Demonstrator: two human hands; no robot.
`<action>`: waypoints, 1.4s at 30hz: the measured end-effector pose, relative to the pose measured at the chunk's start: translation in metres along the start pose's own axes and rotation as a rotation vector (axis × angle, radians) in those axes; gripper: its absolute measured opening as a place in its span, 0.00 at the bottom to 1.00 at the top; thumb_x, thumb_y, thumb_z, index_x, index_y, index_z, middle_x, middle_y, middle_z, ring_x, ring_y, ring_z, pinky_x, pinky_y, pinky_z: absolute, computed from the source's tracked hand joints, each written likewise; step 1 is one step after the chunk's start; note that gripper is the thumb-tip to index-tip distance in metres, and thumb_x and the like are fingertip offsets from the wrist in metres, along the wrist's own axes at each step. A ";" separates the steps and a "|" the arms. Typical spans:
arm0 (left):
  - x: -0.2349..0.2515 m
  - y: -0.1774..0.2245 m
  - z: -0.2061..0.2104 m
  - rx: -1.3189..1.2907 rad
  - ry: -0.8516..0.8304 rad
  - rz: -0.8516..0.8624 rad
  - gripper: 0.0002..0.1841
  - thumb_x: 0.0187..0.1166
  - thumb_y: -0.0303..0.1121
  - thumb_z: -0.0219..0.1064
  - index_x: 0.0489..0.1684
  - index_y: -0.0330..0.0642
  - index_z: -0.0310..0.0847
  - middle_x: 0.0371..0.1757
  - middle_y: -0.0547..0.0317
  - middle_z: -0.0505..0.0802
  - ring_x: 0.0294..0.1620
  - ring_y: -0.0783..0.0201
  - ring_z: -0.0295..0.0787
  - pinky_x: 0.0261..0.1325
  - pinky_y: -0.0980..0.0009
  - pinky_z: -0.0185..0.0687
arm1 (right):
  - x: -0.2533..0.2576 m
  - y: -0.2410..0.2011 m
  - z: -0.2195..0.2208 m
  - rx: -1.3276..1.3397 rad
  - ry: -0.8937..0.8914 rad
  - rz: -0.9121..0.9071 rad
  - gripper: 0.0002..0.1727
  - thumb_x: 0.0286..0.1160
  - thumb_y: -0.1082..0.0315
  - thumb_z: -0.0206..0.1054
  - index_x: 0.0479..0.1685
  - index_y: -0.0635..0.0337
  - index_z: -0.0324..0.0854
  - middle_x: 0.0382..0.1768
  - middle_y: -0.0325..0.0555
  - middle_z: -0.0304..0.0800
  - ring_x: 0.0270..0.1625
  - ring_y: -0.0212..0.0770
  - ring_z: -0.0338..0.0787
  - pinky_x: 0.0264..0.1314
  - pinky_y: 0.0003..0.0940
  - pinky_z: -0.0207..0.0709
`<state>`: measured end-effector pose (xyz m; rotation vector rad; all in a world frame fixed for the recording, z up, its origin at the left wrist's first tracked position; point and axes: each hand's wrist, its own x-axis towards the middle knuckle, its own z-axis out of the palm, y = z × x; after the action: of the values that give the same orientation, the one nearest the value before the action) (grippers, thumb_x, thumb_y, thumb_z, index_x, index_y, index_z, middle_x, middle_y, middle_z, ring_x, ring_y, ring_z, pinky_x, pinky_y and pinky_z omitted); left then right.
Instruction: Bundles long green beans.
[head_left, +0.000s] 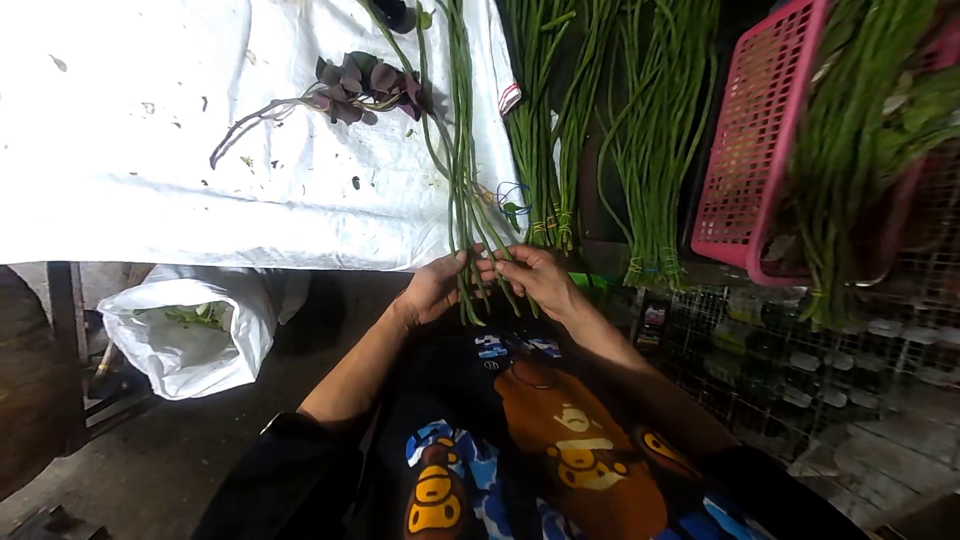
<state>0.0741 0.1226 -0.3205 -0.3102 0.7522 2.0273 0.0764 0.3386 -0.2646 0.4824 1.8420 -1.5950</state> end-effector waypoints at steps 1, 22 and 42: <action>0.001 0.000 0.005 0.048 0.044 0.003 0.23 0.96 0.42 0.40 0.81 0.43 0.68 0.60 0.52 0.92 0.53 0.59 0.93 0.56 0.62 0.90 | 0.000 0.000 -0.001 -0.066 0.003 0.011 0.11 0.85 0.69 0.66 0.59 0.60 0.85 0.42 0.41 0.95 0.25 0.27 0.81 0.28 0.21 0.74; 0.022 -0.034 0.064 0.028 0.389 0.138 0.36 0.91 0.64 0.32 0.68 0.46 0.79 0.51 0.56 0.93 0.49 0.63 0.90 0.53 0.62 0.88 | -0.002 -0.003 -0.010 -0.622 -0.101 -0.069 0.13 0.83 0.59 0.69 0.46 0.62 0.88 0.36 0.53 0.89 0.41 0.49 0.89 0.49 0.54 0.82; 0.029 -0.013 0.028 0.053 0.240 0.030 0.21 0.97 0.44 0.41 0.52 0.38 0.76 0.38 0.54 0.92 0.42 0.60 0.93 0.53 0.62 0.90 | -0.055 0.005 -0.014 -0.189 0.036 0.075 0.17 0.90 0.67 0.57 0.71 0.60 0.80 0.47 0.45 0.92 0.37 0.34 0.93 0.43 0.30 0.91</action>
<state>0.0715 0.1646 -0.3181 -0.5204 0.9611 2.0168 0.1165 0.3611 -0.2302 0.4921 1.9554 -1.3552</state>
